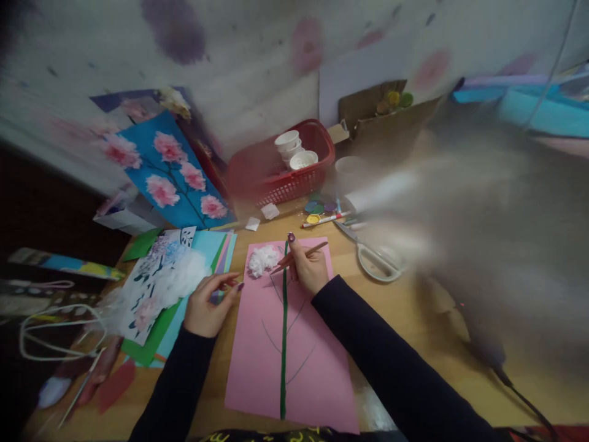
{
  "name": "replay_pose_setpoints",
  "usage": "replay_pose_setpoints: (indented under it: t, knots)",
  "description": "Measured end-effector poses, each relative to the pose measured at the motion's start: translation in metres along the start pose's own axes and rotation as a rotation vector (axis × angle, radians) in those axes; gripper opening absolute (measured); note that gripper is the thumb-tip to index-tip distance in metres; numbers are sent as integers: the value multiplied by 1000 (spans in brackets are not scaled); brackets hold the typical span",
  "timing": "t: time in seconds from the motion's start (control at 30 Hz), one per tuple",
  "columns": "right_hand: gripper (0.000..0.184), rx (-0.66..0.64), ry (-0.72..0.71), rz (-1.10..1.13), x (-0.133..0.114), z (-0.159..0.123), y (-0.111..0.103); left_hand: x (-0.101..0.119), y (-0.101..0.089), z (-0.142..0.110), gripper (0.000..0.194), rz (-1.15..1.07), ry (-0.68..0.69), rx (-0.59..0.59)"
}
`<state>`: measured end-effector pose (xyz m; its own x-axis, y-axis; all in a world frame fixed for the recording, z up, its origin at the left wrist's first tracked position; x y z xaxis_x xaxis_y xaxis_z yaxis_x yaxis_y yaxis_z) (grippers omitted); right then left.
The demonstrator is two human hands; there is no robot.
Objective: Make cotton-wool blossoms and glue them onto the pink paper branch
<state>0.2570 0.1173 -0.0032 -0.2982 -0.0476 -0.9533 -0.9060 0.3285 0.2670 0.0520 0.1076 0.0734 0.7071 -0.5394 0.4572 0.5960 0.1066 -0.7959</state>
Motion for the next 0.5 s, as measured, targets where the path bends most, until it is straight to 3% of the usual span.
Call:
replay_pose_setpoints:
  t: [0.07,0.23,0.4,0.5]
  knots:
    - [65,-5,7,-22,0,-2,1,14,18,5,16,-69,53,-64]
    - [68,-1,29,-55,4,-8,1,34,43,12,7,-149,108,-55]
    - [67,47,-30,-52,-3,-22,-1,37,41,1,14,-202,95,-38]
    - [62,35,-152,-133,-18,-40,4,32,34,-7,21,-306,10,-4]
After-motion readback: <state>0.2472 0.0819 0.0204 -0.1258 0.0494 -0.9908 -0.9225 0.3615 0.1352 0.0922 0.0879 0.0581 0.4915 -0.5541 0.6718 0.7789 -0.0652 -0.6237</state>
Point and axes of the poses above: each hand's wrist, its own z-axis towards the middle knuckle, its own y-axis out of the palm, x = y × z, the point moved 10 cm from there along z, towards the middle knuckle, and after that the axes turned 3 degrees about y, right-handed, at the moved point
